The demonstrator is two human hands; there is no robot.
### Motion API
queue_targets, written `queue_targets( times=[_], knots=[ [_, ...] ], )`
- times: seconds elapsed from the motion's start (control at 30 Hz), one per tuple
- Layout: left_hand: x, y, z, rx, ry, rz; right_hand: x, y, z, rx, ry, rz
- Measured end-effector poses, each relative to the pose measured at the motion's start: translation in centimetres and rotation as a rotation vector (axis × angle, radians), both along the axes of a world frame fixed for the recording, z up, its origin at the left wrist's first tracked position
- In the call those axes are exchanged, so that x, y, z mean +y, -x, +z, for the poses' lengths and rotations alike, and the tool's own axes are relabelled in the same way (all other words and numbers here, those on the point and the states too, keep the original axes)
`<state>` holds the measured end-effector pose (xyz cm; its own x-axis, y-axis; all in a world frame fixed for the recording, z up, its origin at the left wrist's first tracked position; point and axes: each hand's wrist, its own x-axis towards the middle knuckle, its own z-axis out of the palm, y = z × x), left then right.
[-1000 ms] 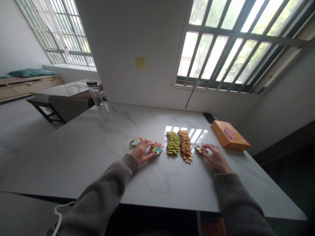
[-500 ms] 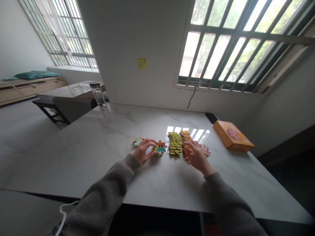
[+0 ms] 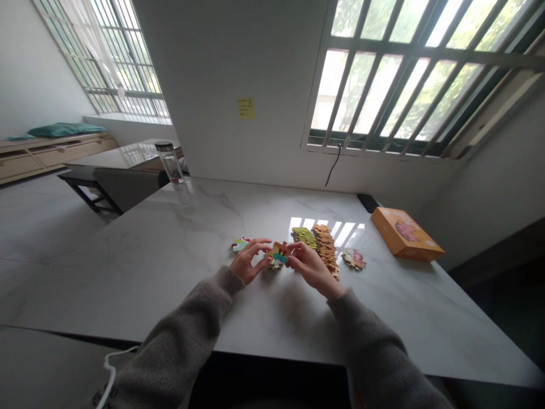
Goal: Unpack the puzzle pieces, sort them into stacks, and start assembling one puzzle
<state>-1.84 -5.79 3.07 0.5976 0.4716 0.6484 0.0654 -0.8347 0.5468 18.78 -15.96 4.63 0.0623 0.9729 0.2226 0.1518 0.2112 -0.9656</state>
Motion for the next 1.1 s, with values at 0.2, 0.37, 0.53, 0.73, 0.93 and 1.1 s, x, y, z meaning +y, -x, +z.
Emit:
queue_targets(
  times=[0.2,0.37,0.53,0.73,0.93,1.1],
  knots=[
    [0.0,-0.4,-0.4,-0.011,-0.093,0.108,-0.1,1.4,-1.2,0.230,0.047,-0.105],
    [0.0,-0.3,-0.5,0.040,-0.142,0.137,-0.7,2.4,-1.1,0.265,0.064,-0.088],
    [-0.3,-0.3,-0.4,0.048,-0.178,0.123,-0.8,3.0,-1.1,0.243,0.052,-0.088],
    [-0.3,-0.2,-0.2,0.041,-0.173,0.100,-1.2,1.0,-0.2,-0.223,-0.132,-0.157],
    [-0.5,-0.2,-0.2,0.047,-0.182,-0.005,-2.0,-1.7,0.3,-0.634,-0.340,-0.002],
    [-0.7,-0.3,-0.2,0.028,-0.134,-0.029,-2.0,-1.3,0.5,-0.673,-0.379,0.010]
  ],
)
